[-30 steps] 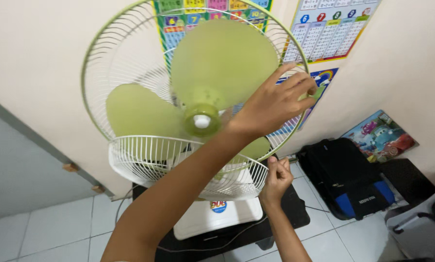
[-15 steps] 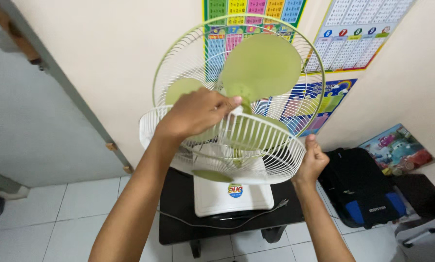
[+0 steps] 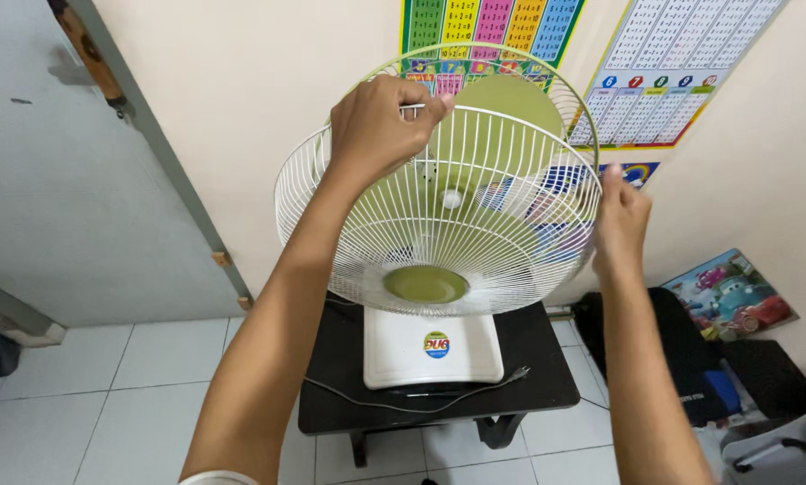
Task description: The person assembles a table fan by hand. They first secure the fan blades to the motor hub, then attach the front wire cage, and finally align and secure the rear wire cage to complete the assembly.
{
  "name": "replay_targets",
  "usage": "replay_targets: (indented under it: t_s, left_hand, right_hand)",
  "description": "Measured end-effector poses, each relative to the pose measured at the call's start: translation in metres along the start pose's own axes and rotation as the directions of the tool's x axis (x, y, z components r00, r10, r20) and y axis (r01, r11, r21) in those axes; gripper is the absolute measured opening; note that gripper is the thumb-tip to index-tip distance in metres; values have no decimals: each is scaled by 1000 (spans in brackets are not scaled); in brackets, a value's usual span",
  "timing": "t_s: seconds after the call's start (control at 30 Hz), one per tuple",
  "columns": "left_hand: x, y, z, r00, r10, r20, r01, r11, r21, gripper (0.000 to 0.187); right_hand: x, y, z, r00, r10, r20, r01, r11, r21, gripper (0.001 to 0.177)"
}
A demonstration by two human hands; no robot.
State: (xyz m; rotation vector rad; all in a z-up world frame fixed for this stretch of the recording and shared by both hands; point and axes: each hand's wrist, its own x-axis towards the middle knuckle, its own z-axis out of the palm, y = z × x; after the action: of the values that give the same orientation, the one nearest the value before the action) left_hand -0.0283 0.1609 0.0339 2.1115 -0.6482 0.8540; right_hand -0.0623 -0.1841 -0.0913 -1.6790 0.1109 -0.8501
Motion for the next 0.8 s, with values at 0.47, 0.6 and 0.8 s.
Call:
replay_targets:
  t_s: [0.47,0.6,0.8]
  left_hand:
    - [9,39,2,990,81,-119,-91,992,-86,21]
    - [2,29,-3,986,156,-54,-155,988,31,25]
    - [-70,-34,1,860,226,-457,-221,973,66,18]
  right_hand:
    - [7,-186,91,710,-302,636,469,876,-107,39]
    - [20,-164,99,693,-459,556,529,848,41,30]
    - [42,-141,82,808,-338,483,417,907,-62,40]
